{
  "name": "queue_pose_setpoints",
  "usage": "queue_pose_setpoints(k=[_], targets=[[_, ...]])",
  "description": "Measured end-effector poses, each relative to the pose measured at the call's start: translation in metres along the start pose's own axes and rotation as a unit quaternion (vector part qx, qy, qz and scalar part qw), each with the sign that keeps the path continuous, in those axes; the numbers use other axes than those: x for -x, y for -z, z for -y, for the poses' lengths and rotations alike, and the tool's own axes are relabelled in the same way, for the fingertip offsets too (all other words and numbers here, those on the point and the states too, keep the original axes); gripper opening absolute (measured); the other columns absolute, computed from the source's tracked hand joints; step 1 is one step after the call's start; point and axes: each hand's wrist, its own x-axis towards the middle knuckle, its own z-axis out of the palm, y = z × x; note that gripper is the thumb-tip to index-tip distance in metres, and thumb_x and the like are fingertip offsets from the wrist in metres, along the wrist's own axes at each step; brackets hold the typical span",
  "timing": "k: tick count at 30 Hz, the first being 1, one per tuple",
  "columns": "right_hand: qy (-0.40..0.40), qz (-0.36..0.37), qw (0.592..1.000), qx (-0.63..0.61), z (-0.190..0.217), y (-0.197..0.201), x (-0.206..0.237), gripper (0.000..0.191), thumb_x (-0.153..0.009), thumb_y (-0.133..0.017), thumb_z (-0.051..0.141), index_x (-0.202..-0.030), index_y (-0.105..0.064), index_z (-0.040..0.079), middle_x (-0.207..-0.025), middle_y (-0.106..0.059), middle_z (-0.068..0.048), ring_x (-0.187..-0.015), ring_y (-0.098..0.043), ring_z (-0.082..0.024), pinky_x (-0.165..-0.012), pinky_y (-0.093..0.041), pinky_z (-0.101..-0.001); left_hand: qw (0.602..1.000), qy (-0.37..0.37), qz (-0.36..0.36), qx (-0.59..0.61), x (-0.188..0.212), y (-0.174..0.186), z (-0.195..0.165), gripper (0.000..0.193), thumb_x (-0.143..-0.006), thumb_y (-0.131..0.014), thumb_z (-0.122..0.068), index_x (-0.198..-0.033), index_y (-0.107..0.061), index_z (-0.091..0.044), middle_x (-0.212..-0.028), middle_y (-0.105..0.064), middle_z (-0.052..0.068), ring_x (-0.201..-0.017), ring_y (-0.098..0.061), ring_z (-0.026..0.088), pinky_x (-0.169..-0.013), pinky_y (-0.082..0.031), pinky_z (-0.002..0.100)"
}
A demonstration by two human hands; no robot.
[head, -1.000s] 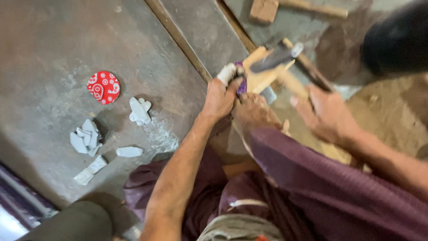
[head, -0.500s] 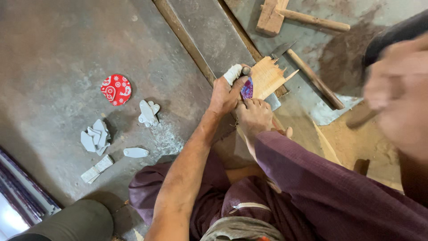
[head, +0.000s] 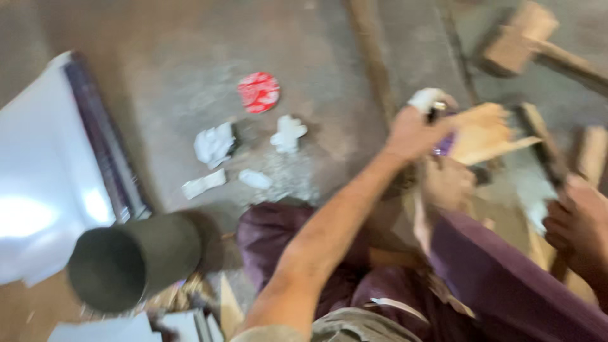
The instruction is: The person sits on the floor and uses a hammer and chisel to carve small decorative shapes from thin material. They hold the material against a wooden block with their foot and repeatedly strike the chisel to shape the edges.
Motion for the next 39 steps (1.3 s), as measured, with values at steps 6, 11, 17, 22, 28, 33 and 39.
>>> queue_pose_setpoints(k=[6, 11, 17, 22, 28, 33, 39], targets=[[0.075, -0.091, 0.988, 0.1, 0.042, -0.143, -0.009, 0.033, -0.118, -0.047, 0.027, -0.108, -0.059, -0.002, -0.096, -0.06, -0.02, -0.088, -0.056, -0.034, -0.082, -0.043, -0.0494, 0.938, 0.107, 0.142, -0.298, 0.004, -0.001, -0.011, 0.045, -0.077, -0.075, -0.049, -0.112, -0.074, -0.021, -0.117, -0.072, 0.007, -0.107, -0.073, 0.024, -0.085, -0.06, 0.039], [0.083, -0.147, 0.977, 0.132, 0.102, -0.175, -0.004, 0.028, -0.119, -0.049, 0.025, -0.119, -0.057, -0.001, -0.113, -0.06, -0.02, -0.105, -0.056, -0.035, -0.096, -0.042, -0.0494, 0.936, 0.228, 0.249, -0.098, 0.005, -0.009, -0.001, 0.049, -0.09, -0.074, -0.053, -0.119, -0.073, -0.013, -0.103, -0.078, 0.009, -0.086, -0.076, 0.02, -0.079, -0.063, 0.033], [-0.029, 0.052, 0.984, -0.167, 0.184, -0.089, 0.048, 0.03, -0.104, -0.06, 0.03, -0.121, -0.062, 0.005, -0.117, -0.058, -0.015, -0.104, -0.056, -0.027, -0.09, -0.05, -0.0444, 0.997, 0.079, 0.017, 0.02, 0.011, 0.041, 0.019, 0.066, -0.075, -0.079, -0.059, -0.12, -0.071, -0.012, -0.113, -0.078, 0.007, -0.105, -0.072, 0.017, -0.092, -0.06, 0.038], [0.224, 0.364, 0.902, -0.067, 0.127, -0.073, 0.025, 0.027, -0.101, -0.055, 0.028, -0.101, -0.073, 0.007, -0.086, -0.072, -0.006, -0.076, -0.07, -0.017, -0.072, -0.058, -0.0298, 0.975, 0.214, -0.02, -0.051, 0.032, 0.191, 0.061, 0.046, -0.084, -0.073, -0.057, -0.096, -0.074, -0.013, -0.073, -0.066, -0.002, -0.068, -0.062, 0.011, -0.058, -0.05, 0.032], [0.185, 0.32, 0.924, -0.097, 0.066, -0.113, 0.0, 0.034, -0.103, -0.054, 0.03, -0.102, -0.073, 0.002, -0.09, -0.071, -0.008, -0.08, -0.067, -0.017, -0.077, -0.055, -0.0322, 0.937, 0.182, 0.005, -0.298, 0.064, 0.29, 0.103, 0.03, -0.078, -0.08, -0.025, -0.099, -0.068, -0.007, -0.089, -0.076, 0.016, -0.088, -0.072, 0.037, -0.075, -0.054, 0.047], [0.173, 0.316, 0.928, -0.092, 0.072, -0.109, 0.001, 0.035, -0.102, -0.054, 0.031, -0.102, -0.073, 0.0, -0.089, -0.071, -0.008, -0.08, -0.068, -0.017, -0.076, -0.055, -0.0309, 0.912, 0.188, -0.001, -0.365, 0.078, 0.288, 0.121, 0.024, -0.08, -0.08, -0.024, -0.103, -0.075, -0.018, -0.102, -0.073, 0.013, -0.092, -0.071, 0.037, -0.077, -0.054, 0.049], [0.183, 0.286, 0.934, -0.11, 0.073, -0.113, 0.003, 0.038, -0.101, -0.057, 0.032, -0.107, -0.072, -0.002, -0.096, -0.071, -0.009, -0.089, -0.066, -0.018, -0.084, -0.05, -0.0302, 0.916, 0.109, -0.031, -0.386, 0.114, 0.304, 0.127, 0.023, -0.087, -0.078, -0.023, -0.108, -0.072, -0.017, -0.111, -0.07, 0.013, -0.093, -0.069, 0.039, -0.078, -0.054, 0.049]])
